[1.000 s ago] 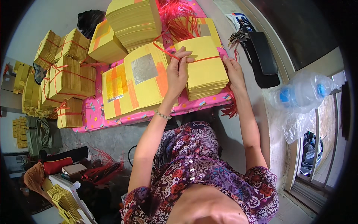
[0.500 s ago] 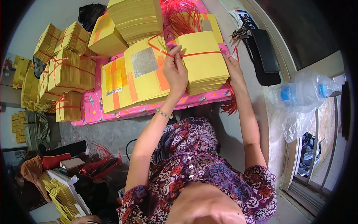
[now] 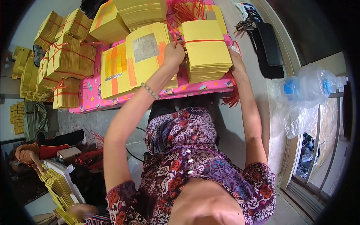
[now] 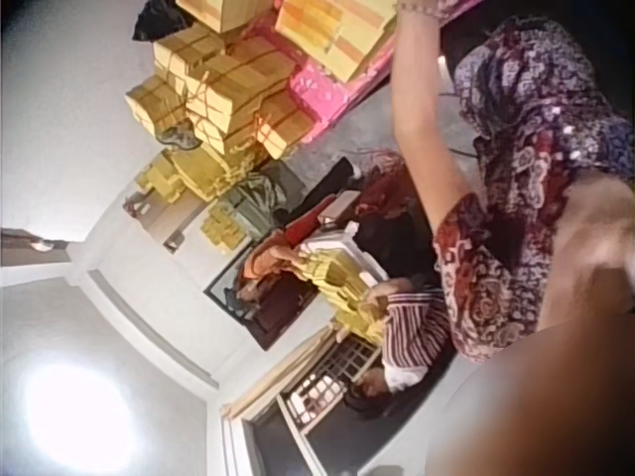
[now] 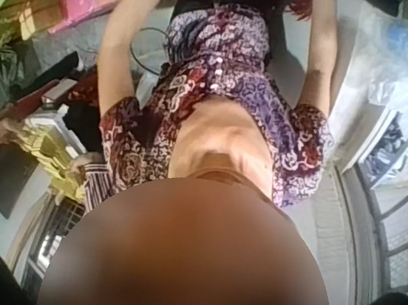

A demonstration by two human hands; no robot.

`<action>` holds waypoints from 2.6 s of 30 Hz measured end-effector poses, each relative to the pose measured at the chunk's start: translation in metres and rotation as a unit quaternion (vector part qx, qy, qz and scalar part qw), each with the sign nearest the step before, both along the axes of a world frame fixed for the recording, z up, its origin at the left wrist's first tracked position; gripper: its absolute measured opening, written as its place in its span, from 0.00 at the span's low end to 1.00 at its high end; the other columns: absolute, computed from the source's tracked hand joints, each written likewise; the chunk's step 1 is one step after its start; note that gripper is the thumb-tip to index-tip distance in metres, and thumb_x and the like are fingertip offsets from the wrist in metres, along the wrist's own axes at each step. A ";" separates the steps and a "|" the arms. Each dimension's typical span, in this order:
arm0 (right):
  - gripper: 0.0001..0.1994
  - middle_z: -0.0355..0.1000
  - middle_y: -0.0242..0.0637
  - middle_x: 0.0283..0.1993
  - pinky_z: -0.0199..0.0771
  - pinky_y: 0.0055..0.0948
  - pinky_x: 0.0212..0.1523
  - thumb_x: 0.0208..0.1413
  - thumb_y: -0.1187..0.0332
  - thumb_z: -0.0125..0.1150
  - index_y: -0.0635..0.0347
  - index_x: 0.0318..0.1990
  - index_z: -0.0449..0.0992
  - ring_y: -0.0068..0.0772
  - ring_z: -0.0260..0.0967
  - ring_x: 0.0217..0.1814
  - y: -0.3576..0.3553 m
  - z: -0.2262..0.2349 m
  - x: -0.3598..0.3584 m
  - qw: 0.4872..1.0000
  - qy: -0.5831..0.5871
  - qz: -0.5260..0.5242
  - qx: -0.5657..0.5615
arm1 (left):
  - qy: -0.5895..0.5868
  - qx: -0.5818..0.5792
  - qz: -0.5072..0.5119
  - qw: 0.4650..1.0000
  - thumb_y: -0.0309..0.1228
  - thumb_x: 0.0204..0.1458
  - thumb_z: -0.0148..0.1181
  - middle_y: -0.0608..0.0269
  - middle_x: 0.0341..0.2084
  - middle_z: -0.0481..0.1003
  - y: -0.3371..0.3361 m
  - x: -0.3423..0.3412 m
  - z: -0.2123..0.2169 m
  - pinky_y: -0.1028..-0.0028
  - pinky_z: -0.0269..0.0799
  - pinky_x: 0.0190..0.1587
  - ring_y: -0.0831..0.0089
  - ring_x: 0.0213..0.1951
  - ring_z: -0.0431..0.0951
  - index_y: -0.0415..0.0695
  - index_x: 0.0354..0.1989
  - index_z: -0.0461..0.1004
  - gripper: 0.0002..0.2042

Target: The recorder is counting stacks of yellow paper and bundling them using red ribbons.

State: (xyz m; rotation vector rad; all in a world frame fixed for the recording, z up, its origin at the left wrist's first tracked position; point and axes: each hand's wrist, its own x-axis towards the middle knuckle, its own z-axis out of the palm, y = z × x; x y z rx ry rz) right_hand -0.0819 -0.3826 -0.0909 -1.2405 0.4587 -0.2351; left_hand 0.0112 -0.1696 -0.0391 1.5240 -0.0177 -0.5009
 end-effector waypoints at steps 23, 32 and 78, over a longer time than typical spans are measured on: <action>0.22 0.73 0.53 0.27 0.67 0.36 0.33 0.57 0.56 0.50 0.72 0.30 0.74 0.40 0.73 0.31 -0.049 -0.112 0.038 0.969 -0.042 0.038 -0.242 | 0.313 -0.206 0.019 0.927 0.31 0.61 0.34 0.47 0.47 0.72 -0.025 -0.003 -0.002 0.57 0.72 0.49 0.59 0.47 0.75 0.35 0.51 0.66 0.18; 0.21 0.72 0.54 0.27 0.66 0.38 0.33 0.56 0.56 0.49 0.71 0.31 0.73 0.43 0.73 0.32 -0.029 -0.091 0.033 0.966 0.005 0.016 -0.257 | 0.277 -0.233 0.029 0.932 0.33 0.60 0.36 0.46 0.49 0.70 -0.021 -0.014 -0.020 0.55 0.69 0.52 0.55 0.50 0.72 0.36 0.52 0.65 0.18; 0.21 0.67 0.37 0.55 0.69 0.28 0.53 0.65 0.57 0.37 0.59 0.59 0.61 0.28 0.67 0.55 0.023 0.020 -0.003 0.987 -0.129 0.003 0.095 | 0.170 -0.315 -0.021 0.934 0.34 0.60 0.42 0.54 0.41 0.74 -0.021 -0.016 0.000 0.67 0.77 0.39 0.66 0.40 0.78 0.36 0.50 0.67 0.16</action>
